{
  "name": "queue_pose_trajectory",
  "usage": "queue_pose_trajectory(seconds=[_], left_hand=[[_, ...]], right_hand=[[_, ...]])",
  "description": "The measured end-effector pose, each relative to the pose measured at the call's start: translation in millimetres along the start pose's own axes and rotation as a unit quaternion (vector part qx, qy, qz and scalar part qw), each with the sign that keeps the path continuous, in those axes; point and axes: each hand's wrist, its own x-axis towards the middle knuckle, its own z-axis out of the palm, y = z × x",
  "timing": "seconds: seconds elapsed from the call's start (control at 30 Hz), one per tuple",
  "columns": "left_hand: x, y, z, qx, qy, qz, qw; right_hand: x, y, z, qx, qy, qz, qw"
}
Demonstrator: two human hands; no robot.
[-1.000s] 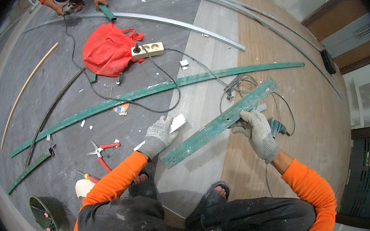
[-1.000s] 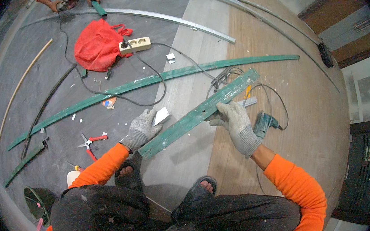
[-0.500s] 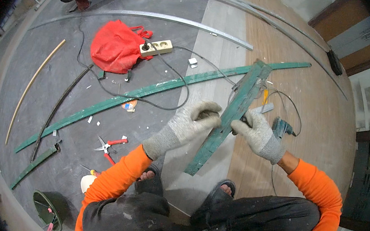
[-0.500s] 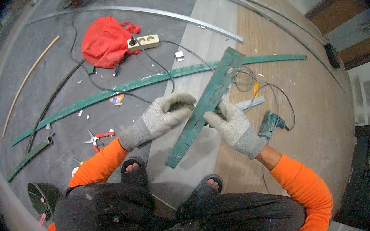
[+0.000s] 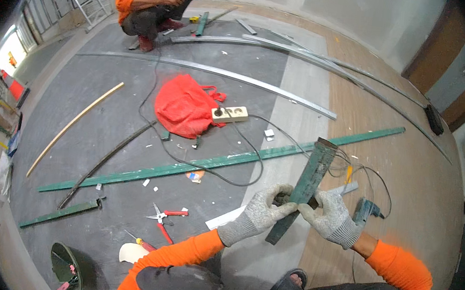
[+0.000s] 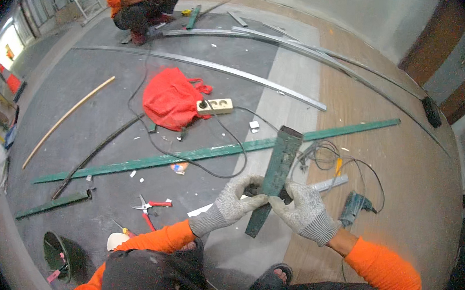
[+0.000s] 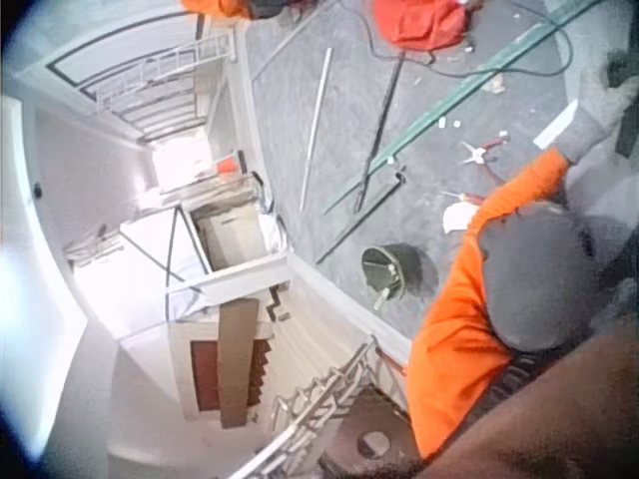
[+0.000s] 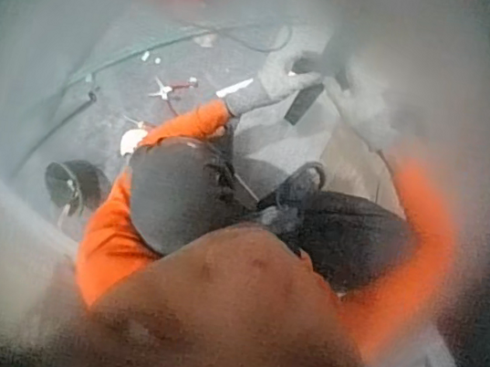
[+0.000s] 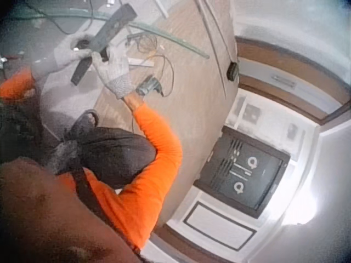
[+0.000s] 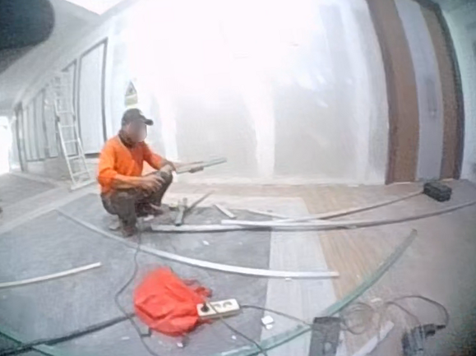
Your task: The person sits on the floor and uses a screwdriver to tighten screws into a small metal piece. They then use pliers to bend and shape the metal piece. Finally, they use the pliers to mark a green metal bar.
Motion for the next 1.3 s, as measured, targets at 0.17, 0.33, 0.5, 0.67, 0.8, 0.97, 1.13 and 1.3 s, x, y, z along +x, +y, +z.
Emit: queue_pose_trajectory(seconds=[0.17,0.33,0.5,0.67,0.8,0.97,1.13,1.3], left_hand=[[-0.5,5.9,-1.7,0.011,0.034,0.01,0.999],[-5.6,7.8,-4.1,-0.017,0.057,0.026,0.998],[-0.8,15.4,2.7,0.003,0.023,-0.003,1.0],[-5.2,6.0,-7.2,-0.041,0.065,-0.008,0.997],[-0.5,-4.1,-9.8,-0.073,0.115,0.057,0.989],[-16.5,13.8,-40.7,-0.161,0.152,0.132,0.966],[-73.8,34.2,-118.6,-0.073,0.327,0.074,0.939],[-173.8,59.7,-202.8,-0.078,0.463,0.086,0.879]], right_hand=[[7.2,-2.3,3.7,0.044,-0.009,0.057,0.997],[12.1,-15.9,0.9,-0.016,0.012,0.032,0.999],[6.0,-9.5,-3.9,0.009,0.016,0.057,0.998],[27.4,-18.1,4.5,0.02,0.021,0.046,0.999],[43.5,-19.2,7.2,0.013,0.009,0.04,0.999],[72.1,-64.3,14.3,0.13,-0.005,-0.017,0.991],[124.9,-84.7,41.8,0.103,-0.07,-0.101,0.987],[143.4,-45.6,94.1,0.123,-0.114,-0.071,0.983]])
